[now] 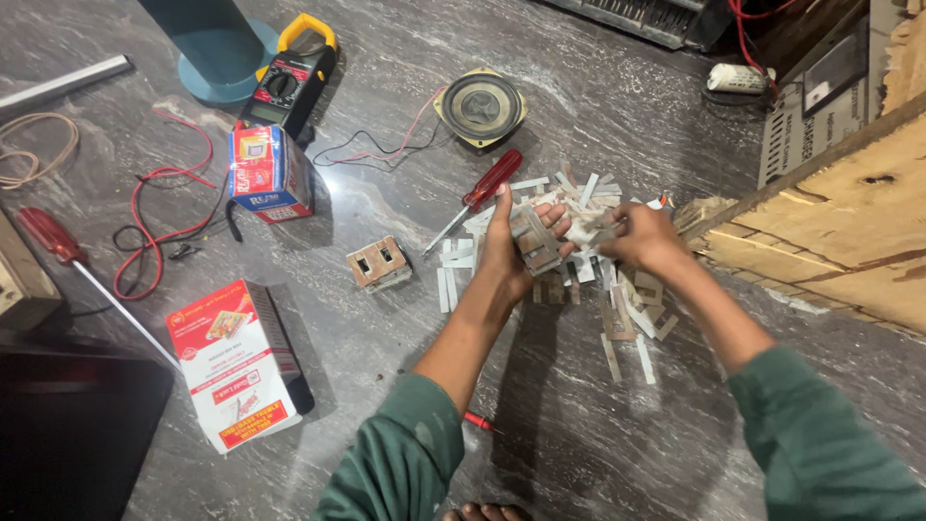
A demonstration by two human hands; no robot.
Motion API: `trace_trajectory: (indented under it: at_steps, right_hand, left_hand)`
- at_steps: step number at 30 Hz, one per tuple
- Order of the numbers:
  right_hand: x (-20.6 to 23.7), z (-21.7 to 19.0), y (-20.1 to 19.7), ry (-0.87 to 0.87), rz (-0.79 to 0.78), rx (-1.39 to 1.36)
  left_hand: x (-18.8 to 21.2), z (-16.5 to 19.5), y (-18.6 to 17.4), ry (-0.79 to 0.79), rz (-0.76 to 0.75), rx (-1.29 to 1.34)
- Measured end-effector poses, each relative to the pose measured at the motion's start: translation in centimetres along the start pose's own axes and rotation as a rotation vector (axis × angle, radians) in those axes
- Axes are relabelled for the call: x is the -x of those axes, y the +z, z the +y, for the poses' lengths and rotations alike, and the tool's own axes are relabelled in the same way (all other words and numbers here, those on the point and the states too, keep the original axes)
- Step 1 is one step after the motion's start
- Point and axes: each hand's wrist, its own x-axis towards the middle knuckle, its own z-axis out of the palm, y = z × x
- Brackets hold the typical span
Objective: The person assembles a small electrical component by hand, inserting multiple small rectangular pieces into a white plastic housing. They use a red screwdriver to tighten a screw on the housing. The person then gathers a pile of the small pieces and places the assembled unit into a red and white box.
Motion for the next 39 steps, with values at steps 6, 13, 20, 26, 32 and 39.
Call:
trace_trajectory:
  at_steps: [6,13,20,26,32,39]
  right_hand:
    - [5.1,-3.6,-0.9,-0.298,0.396,0.079]
    - [7.3,-7.7,1.8,-0.778,0.245,-0.135]
    - [7.3,-4.3,0.9,-0.145,0.022,0.008]
    - [8.4,-2.9,3.0,-0.386,0.191,0.223]
    - [8.3,-5.7,1.7,-0.666,0.23,-0.031]
    - [8.2,-6.9,1.3,-0.712,0.104,-0.107]
  left_hand:
    - [0.6,0.0,0.3,0.05,0.062,-0.032]
    - [0.3,-1.2,-0.9,0.229,-0.035,0.102]
    - [0.2,0.5,-1.4,0.129,0.13,0.108]
    - [0.0,0.0,-0.6,0.103,0.0,0.156]
    - [0.7,0.1,-0.1,0.066,-0.034,0.067]
    - [2.4,0.3,-1.2,0.145,-0.125,-0.076]
